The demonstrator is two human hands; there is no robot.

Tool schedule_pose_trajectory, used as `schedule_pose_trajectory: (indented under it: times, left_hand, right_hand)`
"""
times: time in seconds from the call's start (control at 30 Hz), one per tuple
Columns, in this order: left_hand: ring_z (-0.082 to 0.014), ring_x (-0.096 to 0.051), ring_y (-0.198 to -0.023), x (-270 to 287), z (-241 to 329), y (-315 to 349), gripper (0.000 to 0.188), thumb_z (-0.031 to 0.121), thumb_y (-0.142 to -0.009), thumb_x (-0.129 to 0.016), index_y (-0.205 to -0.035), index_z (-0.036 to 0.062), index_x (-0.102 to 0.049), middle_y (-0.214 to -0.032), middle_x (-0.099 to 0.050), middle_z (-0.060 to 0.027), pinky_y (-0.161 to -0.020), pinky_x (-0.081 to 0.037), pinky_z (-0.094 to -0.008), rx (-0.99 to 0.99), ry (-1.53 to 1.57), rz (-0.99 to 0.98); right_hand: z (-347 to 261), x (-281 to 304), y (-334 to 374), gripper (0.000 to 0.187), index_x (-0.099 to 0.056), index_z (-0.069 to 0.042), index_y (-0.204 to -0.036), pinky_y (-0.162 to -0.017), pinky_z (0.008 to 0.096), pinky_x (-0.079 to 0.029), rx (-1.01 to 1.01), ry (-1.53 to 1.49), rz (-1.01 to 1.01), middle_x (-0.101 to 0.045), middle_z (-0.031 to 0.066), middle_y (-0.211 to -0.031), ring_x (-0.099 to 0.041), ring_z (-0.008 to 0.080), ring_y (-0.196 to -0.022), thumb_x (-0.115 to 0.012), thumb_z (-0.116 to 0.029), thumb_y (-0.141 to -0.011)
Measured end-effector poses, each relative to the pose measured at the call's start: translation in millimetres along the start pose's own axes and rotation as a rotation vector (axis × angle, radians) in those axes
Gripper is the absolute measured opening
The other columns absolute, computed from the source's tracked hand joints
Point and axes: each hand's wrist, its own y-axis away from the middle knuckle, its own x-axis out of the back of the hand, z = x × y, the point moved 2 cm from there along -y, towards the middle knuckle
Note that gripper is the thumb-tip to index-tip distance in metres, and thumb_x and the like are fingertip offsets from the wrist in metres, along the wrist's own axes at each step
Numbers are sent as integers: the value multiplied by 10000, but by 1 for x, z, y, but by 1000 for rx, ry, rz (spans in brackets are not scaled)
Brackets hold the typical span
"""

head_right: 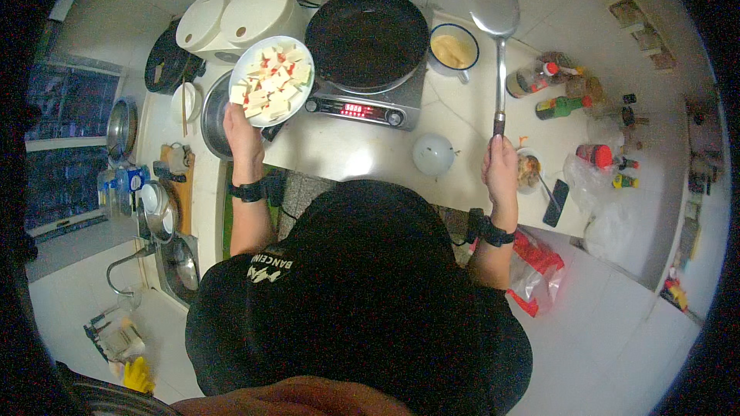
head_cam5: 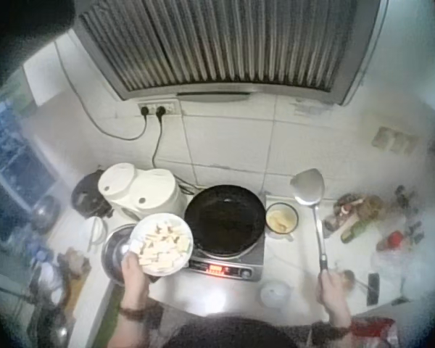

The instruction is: The person places a plate of cubed food into a hot pan of oil and stirs it with a ladle. They use chopsticks to test the oil temperature before adding the food.

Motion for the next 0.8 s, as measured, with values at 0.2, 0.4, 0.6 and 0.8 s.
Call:
schedule_pose_trajectory:
  times: [0.2, 0.4, 0.6, 0.8]
  left_hand:
    - [-215, -643, -1089, 6, -16, -9, 378, 199, -1053, -357, -1279, -61, -513, -1230, -634, -158, -918, -514, -325, -38, 46, 33]
    - [-224, -645, -1089, 10, -21, -11, 373, 188, -1049, -352, -1278, -59, -514, -1238, -625, -169, -922, -515, -333, -28, 52, 102]
    - [-230, -648, -1088, 16, -29, -13, 364, 162, -1039, -335, -1268, -55, -517, -1230, -626, -170, -911, -527, -344, -46, 48, 138]
    - [-248, -658, -1081, 25, -41, -19, 365, 153, -1028, -336, -1277, -50, -511, -1239, -624, -177, -910, -536, -353, -31, 37, 181]
  right_hand:
    - [19, -1, -30, 368, -476, -96, -887, -398, 225, -308, 10, 55, -24, -379, -51, -582, -360, 64, -439, -398, -405, -1070]
    - [28, -9, -46, 386, -467, -97, -897, -380, 221, -290, -59, -52, -54, -367, -46, -571, -341, 67, -420, -364, -423, -1076]
    - [31, -16, -50, 384, -481, -98, -904, -385, 224, -304, -69, -75, -34, -384, -46, -579, -356, 68, -430, -368, -423, -1075]
    - [43, -18, -52, 372, -485, -109, -907, -387, 224, -290, -95, -200, -7, -389, -45, -586, -357, 68, -437, -367, -418, -1076]
